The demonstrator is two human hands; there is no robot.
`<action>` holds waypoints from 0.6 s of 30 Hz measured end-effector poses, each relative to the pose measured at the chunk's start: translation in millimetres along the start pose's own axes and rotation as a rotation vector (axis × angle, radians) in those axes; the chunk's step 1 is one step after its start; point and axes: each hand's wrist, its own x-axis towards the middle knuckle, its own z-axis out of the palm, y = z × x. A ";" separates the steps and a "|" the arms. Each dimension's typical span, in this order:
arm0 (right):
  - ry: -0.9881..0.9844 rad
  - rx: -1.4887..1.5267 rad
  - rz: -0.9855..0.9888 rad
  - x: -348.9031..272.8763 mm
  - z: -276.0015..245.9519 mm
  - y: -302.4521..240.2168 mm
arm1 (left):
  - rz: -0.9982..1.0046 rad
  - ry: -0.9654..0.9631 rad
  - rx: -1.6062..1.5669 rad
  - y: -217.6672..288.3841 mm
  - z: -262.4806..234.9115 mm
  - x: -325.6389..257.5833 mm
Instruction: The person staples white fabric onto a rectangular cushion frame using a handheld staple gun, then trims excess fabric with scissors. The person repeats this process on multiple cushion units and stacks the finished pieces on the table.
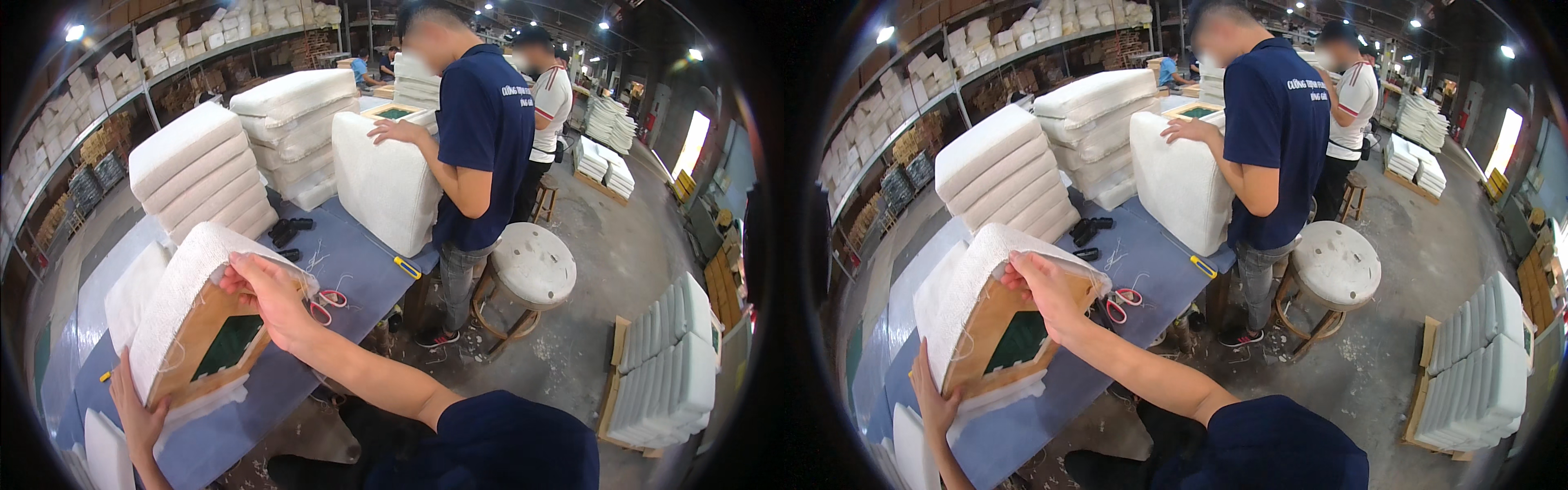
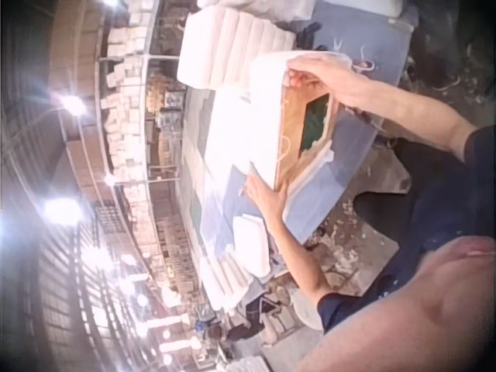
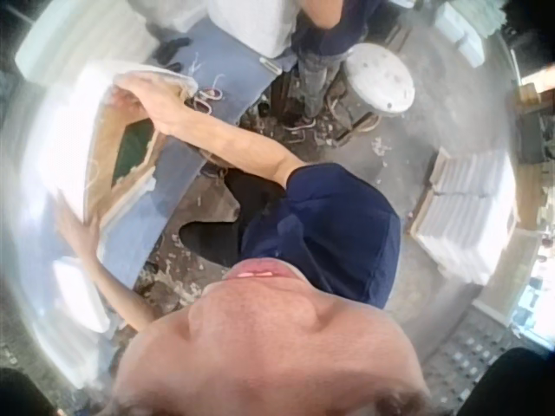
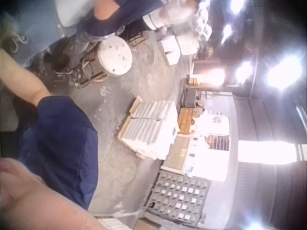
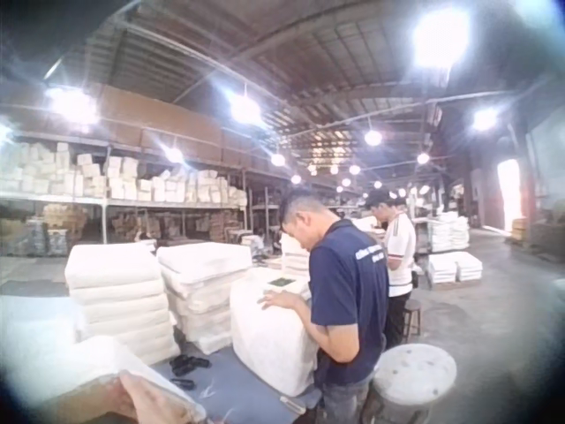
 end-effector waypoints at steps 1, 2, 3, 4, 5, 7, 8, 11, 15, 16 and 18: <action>0.004 -0.006 -0.002 2.4 -4.1 0.1 | 0.001 -0.008 0.001 -3.1 1.3 -3.9; 0.013 -0.002 -0.003 4.2 -7.5 0.7 | -0.003 -0.016 -0.044 -7.3 0.4 -5.8; 0.004 -0.001 -0.008 5.5 -9.2 0.1 | -0.011 -0.028 -0.088 -12.8 -1.5 -9.2; -0.004 0.000 -0.014 5.8 -11.5 -2.0 | -0.018 -0.041 -0.131 -18.6 -2.3 -11.6; -0.018 -0.002 -0.017 6.6 -12.2 -4.4 | 0.020 -0.015 -0.206 -25.1 1.6 -15.1; -0.073 -0.087 0.177 -0.4 -4.5 -27.7 | 0.077 0.037 -0.170 -33.6 11.9 -25.4; -0.092 -0.128 0.275 -6.3 -2.5 -35.7 | 0.110 0.057 -0.157 -31.9 15.3 -28.3; 0.050 -0.108 0.172 -3.0 -20.7 -22.7 | 0.056 0.042 -0.091 -21.0 24.3 -38.2; 0.082 -0.148 0.165 -16.7 -49.3 -35.9 | 0.171 0.019 -0.047 8.0 6.6 -30.3; 0.121 -0.126 0.158 -23.9 -58.2 -36.3 | 0.174 -0.015 0.013 32.2 -9.0 -29.3; 0.182 -0.080 0.148 -41.0 -76.5 -33.7 | 0.210 -0.051 0.041 48.0 -18.6 -32.0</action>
